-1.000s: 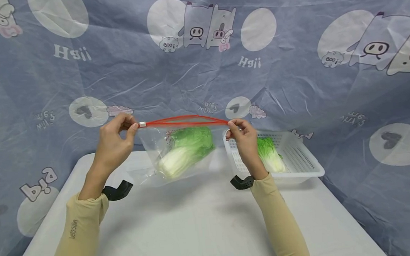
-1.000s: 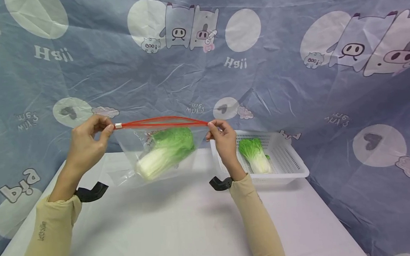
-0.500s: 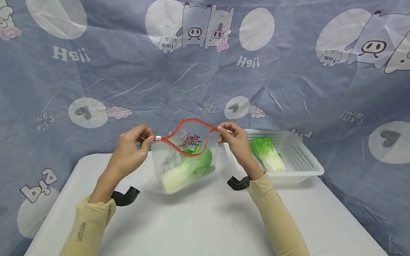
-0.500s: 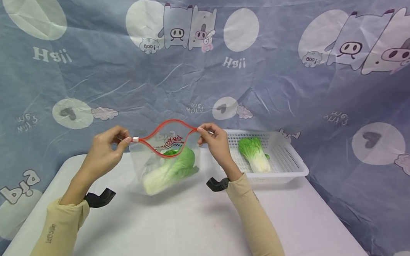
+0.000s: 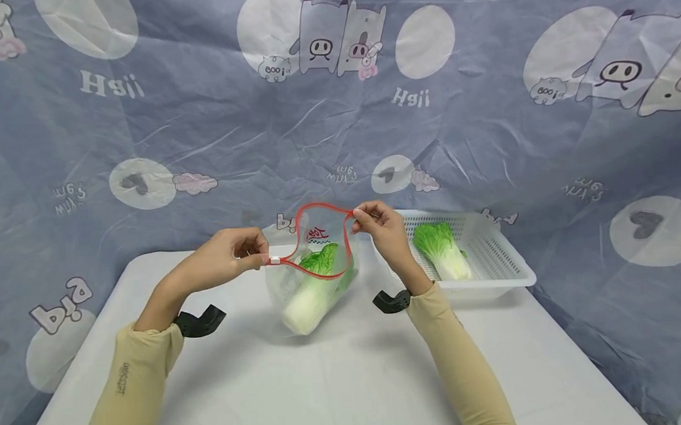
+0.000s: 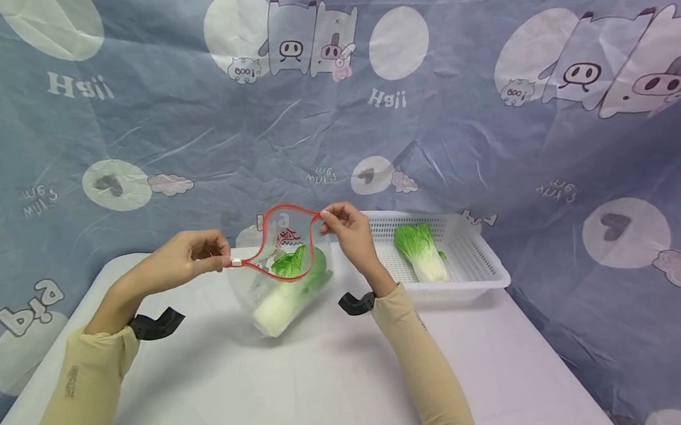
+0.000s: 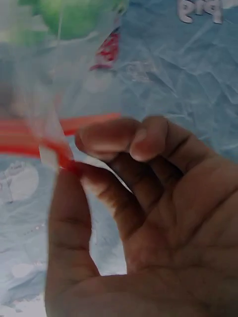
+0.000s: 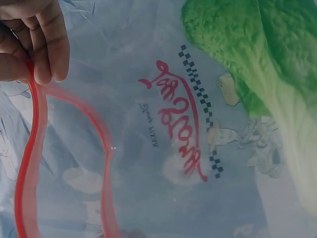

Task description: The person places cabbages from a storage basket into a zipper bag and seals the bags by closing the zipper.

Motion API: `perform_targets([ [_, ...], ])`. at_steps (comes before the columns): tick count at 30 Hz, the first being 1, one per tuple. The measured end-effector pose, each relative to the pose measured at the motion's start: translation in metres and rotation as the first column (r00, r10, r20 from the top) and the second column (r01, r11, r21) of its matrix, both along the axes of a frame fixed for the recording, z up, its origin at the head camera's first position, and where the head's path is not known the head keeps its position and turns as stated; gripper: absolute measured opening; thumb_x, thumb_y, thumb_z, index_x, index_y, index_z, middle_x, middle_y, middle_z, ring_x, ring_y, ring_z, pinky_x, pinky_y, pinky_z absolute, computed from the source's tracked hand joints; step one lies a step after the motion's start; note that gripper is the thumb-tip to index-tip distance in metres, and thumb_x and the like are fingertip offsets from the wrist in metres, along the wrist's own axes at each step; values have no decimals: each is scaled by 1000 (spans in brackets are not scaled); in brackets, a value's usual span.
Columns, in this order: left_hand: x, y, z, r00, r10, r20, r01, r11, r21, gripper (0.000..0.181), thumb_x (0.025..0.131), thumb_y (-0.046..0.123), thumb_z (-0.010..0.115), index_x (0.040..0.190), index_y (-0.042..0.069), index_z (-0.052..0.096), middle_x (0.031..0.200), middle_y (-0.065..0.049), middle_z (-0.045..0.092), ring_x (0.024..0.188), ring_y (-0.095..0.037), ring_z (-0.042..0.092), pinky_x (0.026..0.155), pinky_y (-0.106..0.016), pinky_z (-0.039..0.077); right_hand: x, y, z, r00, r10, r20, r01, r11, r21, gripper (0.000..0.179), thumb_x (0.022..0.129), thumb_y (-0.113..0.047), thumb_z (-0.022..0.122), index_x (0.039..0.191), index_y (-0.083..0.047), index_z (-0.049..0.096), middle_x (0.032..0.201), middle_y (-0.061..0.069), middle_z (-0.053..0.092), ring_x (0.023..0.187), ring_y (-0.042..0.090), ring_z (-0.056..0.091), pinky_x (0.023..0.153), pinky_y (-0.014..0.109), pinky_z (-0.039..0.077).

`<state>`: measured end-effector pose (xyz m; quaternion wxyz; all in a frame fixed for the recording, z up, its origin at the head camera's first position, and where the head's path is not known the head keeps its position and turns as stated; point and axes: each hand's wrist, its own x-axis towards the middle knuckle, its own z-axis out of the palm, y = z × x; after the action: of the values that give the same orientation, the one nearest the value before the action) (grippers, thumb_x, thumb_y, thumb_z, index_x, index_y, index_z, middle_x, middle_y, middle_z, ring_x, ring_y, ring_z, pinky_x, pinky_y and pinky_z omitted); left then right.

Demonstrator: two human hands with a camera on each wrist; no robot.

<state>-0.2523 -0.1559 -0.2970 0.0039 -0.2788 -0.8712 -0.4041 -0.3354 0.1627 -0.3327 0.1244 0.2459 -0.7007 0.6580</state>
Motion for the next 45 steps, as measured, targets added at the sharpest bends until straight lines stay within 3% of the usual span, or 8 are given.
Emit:
perform_targets([
  [3, -12, 9, 0, 995, -16, 100, 17, 1000, -3, 24, 94, 35, 61, 87, 12, 64, 78, -4, 64, 72, -21, 58, 66, -32, 48, 6, -2, 1, 1000, 9, 7, -9, 999, 37, 21, 96, -10, 59, 108, 7, 58, 89, 7, 64, 75, 17, 66, 80, 33, 57],
  [7, -32, 22, -4, 982, 90, 164, -91, 996, -3, 37, 88, 48, 65, 84, 12, 65, 74, -5, 64, 68, -22, 55, 62, -30, 44, 16, -4, 5, 1000, 20, -1, -20, 999, 44, 19, 96, -6, 57, 107, 10, 57, 89, 0, 63, 75, 18, 65, 80, 33, 57],
  [15, -57, 36, -17, 936, 80, 342, -152, 970, 189, 26, 87, 26, 70, 95, 1, 65, 74, -2, 65, 67, -17, 58, 65, -28, 49, 7, 1, -5, 999, 34, 14, -34, 998, 50, 20, 95, -7, 58, 108, 9, 57, 91, 0, 63, 77, 16, 65, 81, 33, 57],
  [23, -62, 22, -32, 881, -43, 471, -209, 858, 469, 29, 92, 17, 65, 107, -7, 60, 77, 0, 61, 63, -9, 52, 62, -22, 47, -3, -3, -16, 996, 74, 41, -73, 997, -26, 23, 95, -17, 62, 105, 3, 58, 90, 5, 63, 78, 13, 66, 83, 34, 57],
  [29, -44, 12, -29, 905, -7, 425, -256, 788, 559, 23, 89, 20, 69, 99, -1, 63, 75, 2, 65, 62, -8, 53, 61, -22, 47, -5, -9, -23, 984, 164, 69, -158, 984, -76, 23, 96, -20, 60, 104, 2, 58, 91, 9, 66, 82, 18, 68, 87, 41, 56],
  [34, -23, 11, -17, 939, 130, 319, -290, 799, 526, 21, 88, 17, 69, 93, -2, 64, 72, 2, 66, 60, -10, 54, 58, -25, 48, -10, -19, -33, 964, 214, 156, -213, 977, -24, 25, 95, -21, 61, 105, 2, 59, 98, 9, 64, 91, 19, 68, 91, 43, 54],
  [39, -5, 18, -14, 925, 275, 263, -361, 852, 378, 20, 86, 20, 70, 89, 1, 65, 67, 2, 65, 58, -16, 56, 51, -29, 45, -12, -28, -48, 935, 246, 255, -268, 962, 53, 25, 95, -17, 62, 107, 4, 59, 106, 12, 63, 98, 21, 67, 96, 46, 50],
  [45, 0, 31, -33, 925, 237, 297, -328, 892, 310, 16, 86, 18, 69, 86, 2, 66, 69, 0, 66, 60, -17, 60, 54, -29, 49, -13, -19, -56, 951, 136, 278, -215, 936, 277, 26, 95, -21, 62, 110, 0, 64, 107, 12, 66, 103, 27, 67, 89, 36, 55],
])
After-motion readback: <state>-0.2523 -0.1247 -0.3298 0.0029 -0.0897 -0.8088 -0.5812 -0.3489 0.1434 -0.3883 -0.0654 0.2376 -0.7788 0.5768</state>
